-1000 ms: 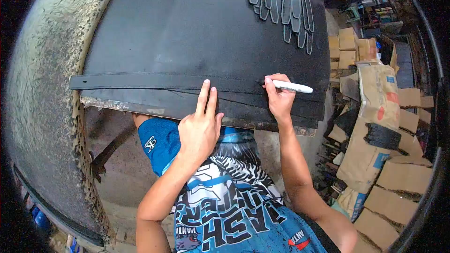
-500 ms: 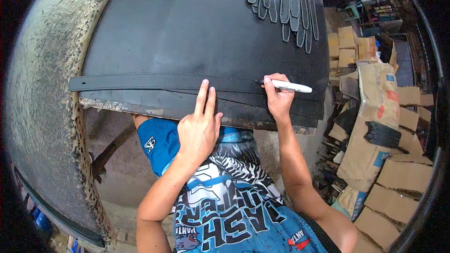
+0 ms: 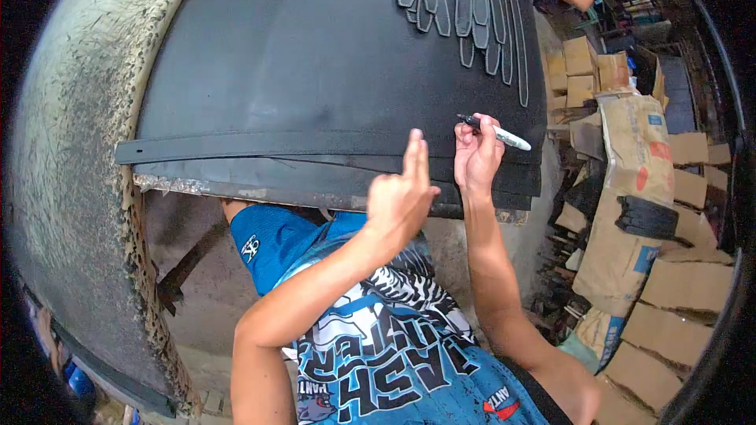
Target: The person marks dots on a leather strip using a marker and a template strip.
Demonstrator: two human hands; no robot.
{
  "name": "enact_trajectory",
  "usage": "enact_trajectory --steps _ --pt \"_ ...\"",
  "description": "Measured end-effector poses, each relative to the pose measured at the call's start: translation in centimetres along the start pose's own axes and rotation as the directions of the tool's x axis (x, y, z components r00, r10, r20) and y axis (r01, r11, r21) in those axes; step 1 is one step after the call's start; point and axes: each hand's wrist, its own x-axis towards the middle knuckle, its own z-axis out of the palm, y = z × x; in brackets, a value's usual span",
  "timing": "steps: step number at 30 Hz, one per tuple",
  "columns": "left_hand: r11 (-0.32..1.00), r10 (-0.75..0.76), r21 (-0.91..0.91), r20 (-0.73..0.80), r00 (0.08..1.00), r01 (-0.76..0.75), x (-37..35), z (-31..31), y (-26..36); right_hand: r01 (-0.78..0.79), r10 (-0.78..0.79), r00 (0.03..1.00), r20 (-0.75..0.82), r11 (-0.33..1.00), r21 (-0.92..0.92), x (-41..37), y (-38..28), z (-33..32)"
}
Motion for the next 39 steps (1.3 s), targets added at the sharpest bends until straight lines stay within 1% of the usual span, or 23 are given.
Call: enact_trajectory --steps 1,2,5,7,9,10,13,14,17,19,21,24,27,30,33,35,36,39 --pt "0.999 0.032 0.042 0.022 0.999 -0.033 0.6 0.5 1.1 -0.008 0.008 1.0 -0.013 1.0 0.025 0.1 -0.1 -0.1" --pt "0.998 0.059 0.029 0.041 0.997 -0.06 0.9 1.0 1.7 -0.023 0.025 0.999 -0.033 0.999 0.049 0.2 -0.1 -0.3" --pt "0.991 0.064 -0.12 0.015 0.998 -0.062 0.7 0.8 0.1 -0.011 0.011 1.0 0.002 0.998 0.062 0.4 -0.1 -0.5" --pt "0.998 0.042 -0.048 0.075 0.996 -0.039 -0.2 -0.9 -1.3 -0.01 0.009 1.0 0.026 0.997 0.072 0.5 -0.1 -0.6" --pt "1.0 0.025 0.002 0.059 0.998 -0.025 -1.2 -2.0 -2.7 -0.01 0.006 0.999 0.054 0.997 0.071 0.5 -0.2 -0.8" --pt "1.0 0.027 0.009 0.062 0.998 -0.027 -1.4 -2.4 -3.2 -0.008 0.007 1.0 0.016 0.997 0.074 0.4 -0.2 -0.7" --pt "0.999 0.026 0.024 0.071 0.997 -0.027 -1.6 -3.1 -3.6 0.102 -0.085 0.993 0.082 0.967 -0.232 0.0 -1.0 -0.1" --pt "0.999 0.021 0.026 0.074 0.997 -0.023 -1.4 -3.1 -3.4 0.193 -0.139 0.978 0.155 0.88 -0.435 -0.3 -1.6 -0.1" --pt "1.0 0.016 0.018 0.088 0.996 -0.018 -1.5 -2.8 -3.2 0.237 -0.077 0.957 0.28 0.763 -0.601 -0.6 -1.3 -0.7" --pt "1.0 0.013 0.023 0.082 0.997 -0.015 -1.2 -2.9 -3.2 0.309 -0.09 0.923 0.374 0.754 -0.58 -0.5 -0.5 -0.7" --pt "0.999 0.021 0.036 0.091 0.996 -0.025 -1.3 -3.3 -3.1 0.222 -0.042 0.953 0.301 0.77 -0.599 -0.9 -0.6 -0.6" --pt "1.0 0.019 0.018 0.088 0.996 -0.02 -1.4 -3.1 -3.1 0.291 -0.077 0.936 0.344 0.72 -0.63 -0.7 -0.4 -0.9" --pt "1.0 0.015 0.011 0.09 0.996 -0.016 -1.5 -3.0 -3.1 0.247 -0.041 0.944 0.327 0.745 -0.619 -1.0 -0.6 -0.5" --pt "1.0 0.016 0.022 0.087 0.996 -0.018 -1.5 -2.9 -3.1 0.345 -0.044 0.907 0.418 0.648 -0.679 -0.7 -0.5 -1.2" --pt "1.0 0.019 0.007 0.08 0.997 -0.02 -1.5 -3.1 -3.1 0.275 -0.076 0.94 0.332 0.746 -0.606 -0.5 -0.5 -1.0" --pt "1.0 0.023 0.013 0.087 0.996 -0.025 -1.5 -3.2 -3.2 0.192 -0.088 0.975 0.204 0.8 -0.569 -0.4 -1.6 -0.6" --pt "1.0 0.024 0.017 0.09 0.996 -0.025 -1.5 -3.2 -3.2 0.248 -0.12 0.96 0.251 0.782 -0.572 -0.3 -1.9 -0.9" --pt "0.999 0.011 0.042 0.099 0.995 -0.016 -1.3 -3.3 -2.9 0.248 -0.118 0.963 0.244 0.747 -0.617 -0.2 -2.2 -1.9"
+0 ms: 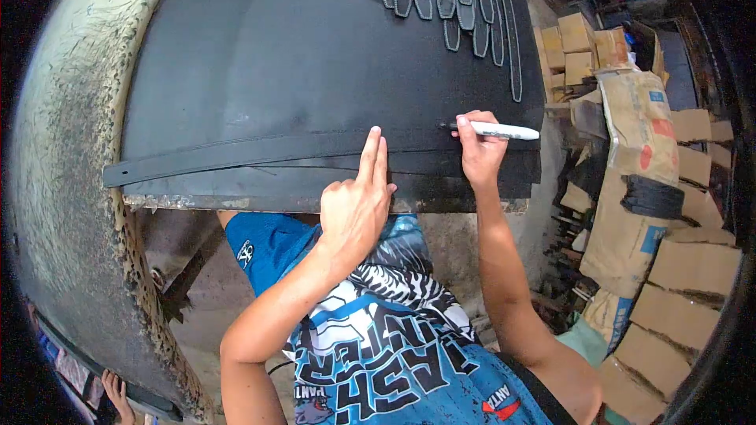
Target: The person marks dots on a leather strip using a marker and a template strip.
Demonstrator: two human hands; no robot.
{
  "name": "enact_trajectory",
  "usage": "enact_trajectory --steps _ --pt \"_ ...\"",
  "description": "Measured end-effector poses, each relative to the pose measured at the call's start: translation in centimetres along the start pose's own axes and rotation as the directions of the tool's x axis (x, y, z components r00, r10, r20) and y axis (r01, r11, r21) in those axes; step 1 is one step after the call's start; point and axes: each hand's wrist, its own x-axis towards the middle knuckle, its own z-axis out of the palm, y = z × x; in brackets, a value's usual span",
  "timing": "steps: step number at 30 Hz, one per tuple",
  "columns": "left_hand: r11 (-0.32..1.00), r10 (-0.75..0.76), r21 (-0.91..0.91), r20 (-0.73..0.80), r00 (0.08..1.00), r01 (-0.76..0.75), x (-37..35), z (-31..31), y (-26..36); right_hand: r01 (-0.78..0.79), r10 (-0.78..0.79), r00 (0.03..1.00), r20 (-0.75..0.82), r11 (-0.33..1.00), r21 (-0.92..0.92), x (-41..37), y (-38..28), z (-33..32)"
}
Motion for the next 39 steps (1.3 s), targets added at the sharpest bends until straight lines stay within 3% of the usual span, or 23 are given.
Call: enact_trajectory --steps 3,7,11,14,17,21,27,31,34,39 --pt "0.998 -0.046 -0.045 0.025 0.999 0.047 0.6 0.0 1.1 0.036 -0.036 0.999 -0.021 0.999 -0.024 -0.2 1.0 -0.3" --pt "0.993 0.051 -0.106 0.039 0.998 -0.047 2.4 1.8 3.5 -0.004 0.016 0.99 -0.142 0.996 0.085 0.1 1.2 -0.6" --pt "0.99 0.108 -0.101 0.042 0.993 -0.103 3.3 2.3 3.9 -0.014 0.015 0.996 -0.093 1.0 0.015 0.1 1.3 -0.8" --pt "0.998 0.05 -0.037 0.063 0.997 -0.048 1.9 1.0 2.0 0.041 -0.041 0.999 0.006 0.998 -0.046 -0.1 1.6 -1.0" --pt "0.999 0.04 -0.015 0.057 0.998 -0.039 1.1 0.2 1.0 0.006 -0.005 1.0 0.022 0.997 -0.072 -0.3 1.4 -0.9" --pt "0.999 0.022 -0.032 0.067 0.998 -0.02 1.0 0.3 1.2 0.074 -0.07 0.996 0.058 0.994 -0.079 -0.3 1.9 -0.8" --pt "0.999 0.02 -0.048 0.07 0.997 -0.016 0.9 0.3 1.1 0.057 -0.054 0.997 0.049 0.996 -0.065 -0.3 1.5 -0.2" --pt "0.998 0.023 -0.06 0.076 0.997 -0.019 0.9 0.2 1.0 0.088 -0.087 0.993 -0.085 0.996 0.012 -0.1 1.4 -0.4" --pt "0.998 0.028 -0.062 0.062 0.998 -0.024 0.9 0.4 1.0 0.094 -0.1 0.994 -0.052 0.99 -0.102 -0.4 1.7 -0.5" --pt "0.998 0.029 -0.063 0.06 0.998 -0.025 0.8 0.4 1.0 0.125 -0.125 0.992 0.007 0.988 -0.094 -0.2 1.8 -0.5"
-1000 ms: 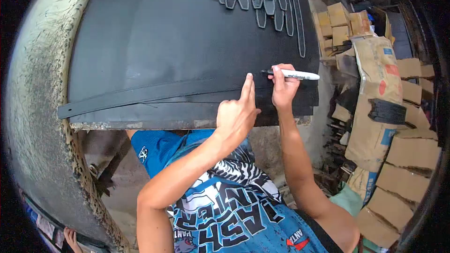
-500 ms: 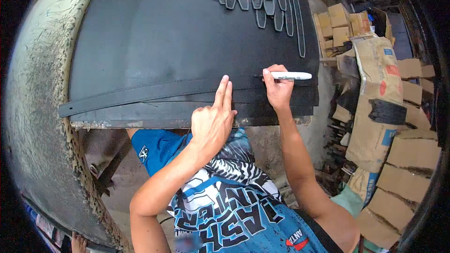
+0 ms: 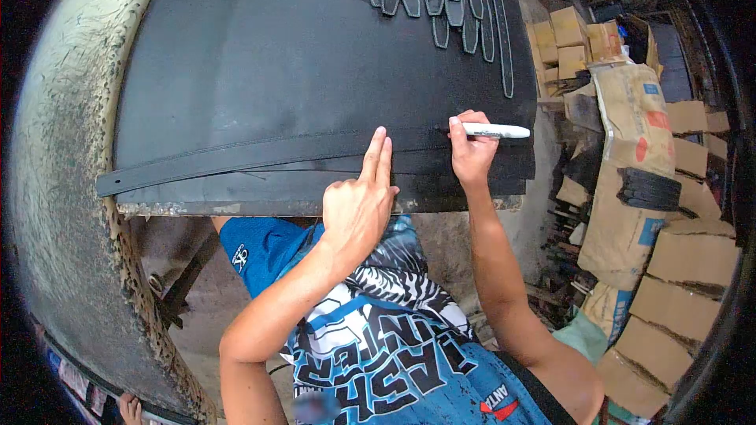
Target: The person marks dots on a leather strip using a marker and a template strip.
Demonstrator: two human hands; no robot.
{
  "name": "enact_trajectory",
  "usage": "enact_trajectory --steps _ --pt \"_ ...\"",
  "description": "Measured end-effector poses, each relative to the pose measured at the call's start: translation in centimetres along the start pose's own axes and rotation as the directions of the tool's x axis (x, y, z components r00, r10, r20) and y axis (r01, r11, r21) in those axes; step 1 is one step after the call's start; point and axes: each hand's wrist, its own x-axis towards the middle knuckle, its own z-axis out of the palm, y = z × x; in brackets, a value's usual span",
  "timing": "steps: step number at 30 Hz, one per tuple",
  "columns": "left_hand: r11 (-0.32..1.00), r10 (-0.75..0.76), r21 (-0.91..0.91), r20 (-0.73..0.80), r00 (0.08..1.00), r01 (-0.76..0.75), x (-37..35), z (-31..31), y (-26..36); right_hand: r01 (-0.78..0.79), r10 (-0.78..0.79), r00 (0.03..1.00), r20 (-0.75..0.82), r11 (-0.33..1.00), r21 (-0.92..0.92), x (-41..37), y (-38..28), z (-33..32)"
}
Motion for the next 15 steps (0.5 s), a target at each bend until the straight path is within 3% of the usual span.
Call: enact_trajectory --steps 4,11,15 --pt "1.0 -0.003 -0.02 -0.002 1.0 0.003 0.0 0.0 0.1 0.008 -0.008 1.0 0.01 1.0 -0.016 0.0 -0.4 0.2" --pt "1.0 -0.012 0.0 -0.012 1.0 0.012 0.2 0.2 0.6 -0.056 0.08 0.982 -0.171 0.988 0.145 0.1 0.0 0.0" --pt "1.0 -0.004 -0.009 -0.039 0.999 0.004 1.4 1.4 2.3 -0.089 0.222 0.945 -0.24 0.881 0.464 0.2 0.7 -0.5"
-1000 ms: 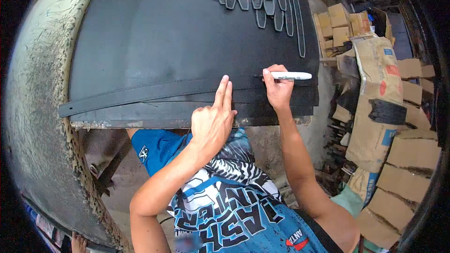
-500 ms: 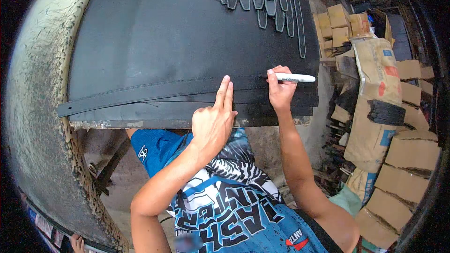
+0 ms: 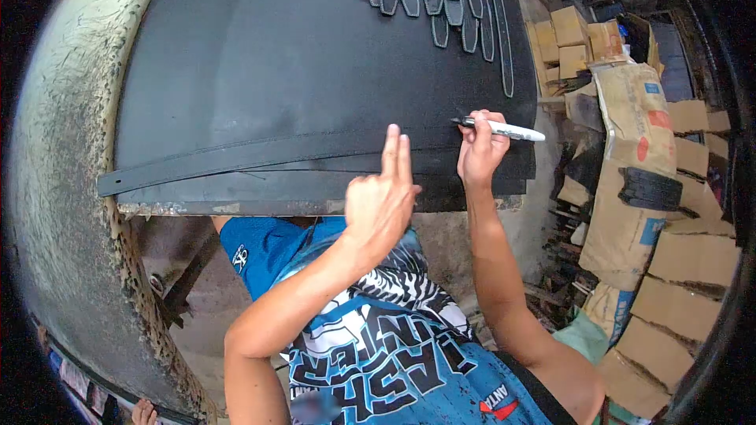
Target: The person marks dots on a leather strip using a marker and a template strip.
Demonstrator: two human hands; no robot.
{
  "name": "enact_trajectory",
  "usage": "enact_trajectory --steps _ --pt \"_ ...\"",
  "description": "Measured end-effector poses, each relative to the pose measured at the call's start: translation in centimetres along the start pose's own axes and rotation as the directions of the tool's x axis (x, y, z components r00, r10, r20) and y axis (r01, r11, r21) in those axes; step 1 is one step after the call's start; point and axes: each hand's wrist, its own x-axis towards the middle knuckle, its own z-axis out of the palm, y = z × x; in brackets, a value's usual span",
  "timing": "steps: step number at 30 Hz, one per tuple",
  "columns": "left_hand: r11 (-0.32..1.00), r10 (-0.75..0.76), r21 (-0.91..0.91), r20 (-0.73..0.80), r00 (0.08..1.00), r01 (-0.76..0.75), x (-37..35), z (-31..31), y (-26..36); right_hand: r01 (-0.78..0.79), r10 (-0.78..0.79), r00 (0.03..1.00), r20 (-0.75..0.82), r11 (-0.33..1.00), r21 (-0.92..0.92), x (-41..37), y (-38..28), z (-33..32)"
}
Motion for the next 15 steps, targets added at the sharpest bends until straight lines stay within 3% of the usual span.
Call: enact_trajectory --steps 4,5,7,12,15 --pt "0.993 0.046 0.108 0.064 0.997 -0.052 3.0 2.8 3.9 -0.093 0.105 0.993 -0.049 0.975 0.203 0.3 -1.1 0.1" --pt "0.961 0.133 0.232 0.091 0.987 -0.15 3.8 3.6 4.6 -0.106 0.123 0.991 -0.058 0.966 0.236 0.5 -1.1 0.1" --pt "0.949 0.18 0.256 0.028 0.983 -0.182 4.6 4.5 5.5 -0.143 0.17 0.983 -0.064 0.941 0.307 0.7 -1.3 0.0" --pt "0.992 0.112 0.048 0.072 0.991 -0.115 3.5 3.6 3.1 -0.12 0.138 0.989 -0.05 0.957 0.265 0.8 -0.8 -0.3" --pt "0.985 0.075 0.147 0.092 0.993 -0.088 1.8 1.2 1.2 -0.097 0.1 0.995 -0.004 0.978 0.187 0.9 -0.4 -1.0"
